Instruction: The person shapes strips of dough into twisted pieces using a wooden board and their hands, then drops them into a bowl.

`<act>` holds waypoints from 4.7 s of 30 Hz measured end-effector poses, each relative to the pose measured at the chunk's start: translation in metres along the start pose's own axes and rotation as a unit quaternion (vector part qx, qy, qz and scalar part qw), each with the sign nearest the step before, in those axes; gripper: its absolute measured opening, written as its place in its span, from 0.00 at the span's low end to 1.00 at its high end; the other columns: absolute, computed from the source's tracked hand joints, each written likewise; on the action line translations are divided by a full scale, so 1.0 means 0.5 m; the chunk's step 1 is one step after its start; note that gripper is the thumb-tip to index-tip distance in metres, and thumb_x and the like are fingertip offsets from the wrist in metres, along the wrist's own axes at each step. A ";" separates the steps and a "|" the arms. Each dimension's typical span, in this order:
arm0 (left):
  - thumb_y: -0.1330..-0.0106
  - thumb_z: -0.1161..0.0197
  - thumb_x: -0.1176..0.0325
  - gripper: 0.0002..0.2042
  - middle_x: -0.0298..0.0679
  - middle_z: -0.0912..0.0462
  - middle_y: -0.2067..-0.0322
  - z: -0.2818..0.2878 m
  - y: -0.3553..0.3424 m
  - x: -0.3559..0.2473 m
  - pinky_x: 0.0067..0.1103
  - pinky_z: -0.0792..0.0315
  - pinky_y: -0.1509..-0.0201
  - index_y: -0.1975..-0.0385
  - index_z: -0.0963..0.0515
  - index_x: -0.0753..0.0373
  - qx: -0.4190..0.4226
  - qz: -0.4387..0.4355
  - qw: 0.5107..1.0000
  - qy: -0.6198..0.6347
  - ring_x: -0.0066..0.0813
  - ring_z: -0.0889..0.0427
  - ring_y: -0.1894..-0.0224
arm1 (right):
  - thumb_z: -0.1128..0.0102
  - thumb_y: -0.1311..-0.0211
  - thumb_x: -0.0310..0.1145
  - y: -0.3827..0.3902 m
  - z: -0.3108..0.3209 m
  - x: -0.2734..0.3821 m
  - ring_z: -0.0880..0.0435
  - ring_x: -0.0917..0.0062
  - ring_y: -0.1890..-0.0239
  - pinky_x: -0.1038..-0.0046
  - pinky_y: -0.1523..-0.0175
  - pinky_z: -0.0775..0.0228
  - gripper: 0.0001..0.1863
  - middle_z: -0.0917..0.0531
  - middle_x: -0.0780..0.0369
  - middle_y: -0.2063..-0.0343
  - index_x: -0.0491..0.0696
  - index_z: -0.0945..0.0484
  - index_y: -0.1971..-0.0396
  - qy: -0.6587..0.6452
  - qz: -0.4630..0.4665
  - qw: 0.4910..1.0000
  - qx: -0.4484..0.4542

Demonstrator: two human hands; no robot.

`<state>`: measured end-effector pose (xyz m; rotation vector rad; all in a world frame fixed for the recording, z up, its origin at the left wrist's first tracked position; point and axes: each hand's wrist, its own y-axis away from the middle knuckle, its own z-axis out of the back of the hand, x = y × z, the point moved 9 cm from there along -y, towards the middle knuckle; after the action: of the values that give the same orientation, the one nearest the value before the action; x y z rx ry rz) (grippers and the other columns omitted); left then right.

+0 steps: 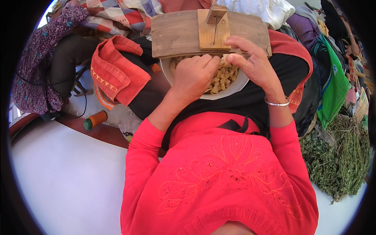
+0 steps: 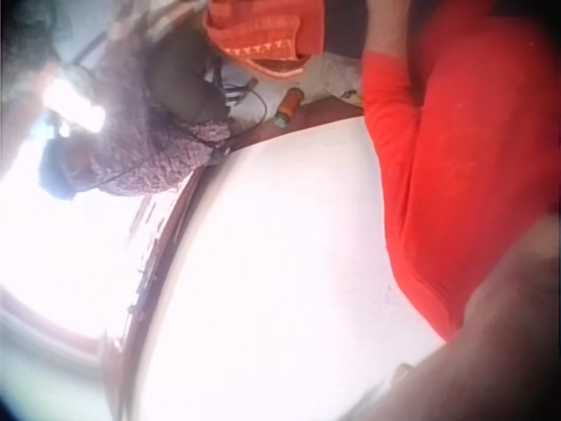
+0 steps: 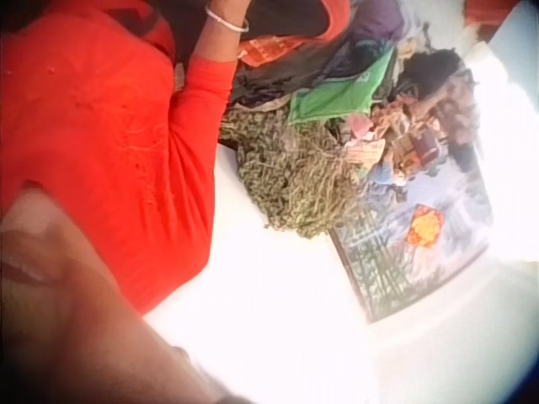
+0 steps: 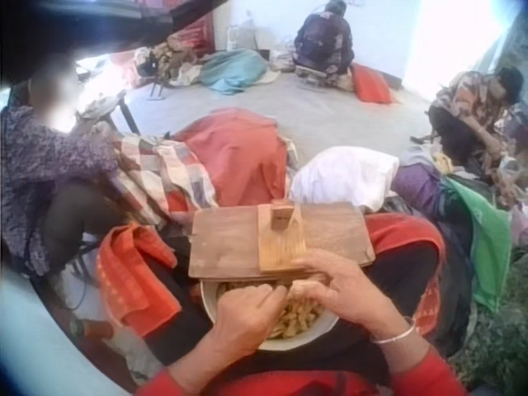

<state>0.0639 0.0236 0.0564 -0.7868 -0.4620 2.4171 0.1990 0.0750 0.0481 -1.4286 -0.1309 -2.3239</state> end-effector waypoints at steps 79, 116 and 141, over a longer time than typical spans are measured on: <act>0.37 0.43 0.74 0.09 0.43 0.20 0.68 -0.048 -0.026 0.005 0.25 0.27 0.67 0.58 0.24 0.63 0.002 0.154 0.954 0.258 0.40 0.19 0.68 | 0.40 0.38 0.36 0.046 0.011 0.050 0.19 0.75 0.72 0.77 0.65 0.27 0.10 0.16 0.63 0.71 0.46 0.18 0.63 0.274 0.003 0.955 -0.110; 0.36 0.41 0.75 0.04 0.36 0.24 0.73 -0.036 -0.005 0.030 0.20 0.29 0.66 0.64 0.26 0.65 0.061 0.132 0.944 0.296 0.24 0.24 0.71 | 0.40 0.38 0.33 0.020 -0.014 -0.030 0.21 0.83 0.66 0.81 0.59 0.29 0.12 0.19 0.65 0.68 0.42 0.21 0.58 -0.163 -0.154 0.972 0.076; 0.36 0.43 0.69 0.06 0.47 0.20 0.75 -0.112 -0.062 0.237 0.34 0.29 0.65 0.63 0.23 0.62 0.048 0.206 0.977 0.040 0.47 0.20 0.70 | 0.41 0.42 0.30 -0.061 -0.034 -0.068 0.21 0.61 0.73 0.67 0.67 0.30 0.05 0.19 0.56 0.73 0.45 0.21 0.70 0.212 0.032 0.971 -0.107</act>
<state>0.0307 0.1271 -0.0234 -1.0157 -0.1584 2.7459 0.1862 0.1080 0.0144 -0.9719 0.2919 -2.5874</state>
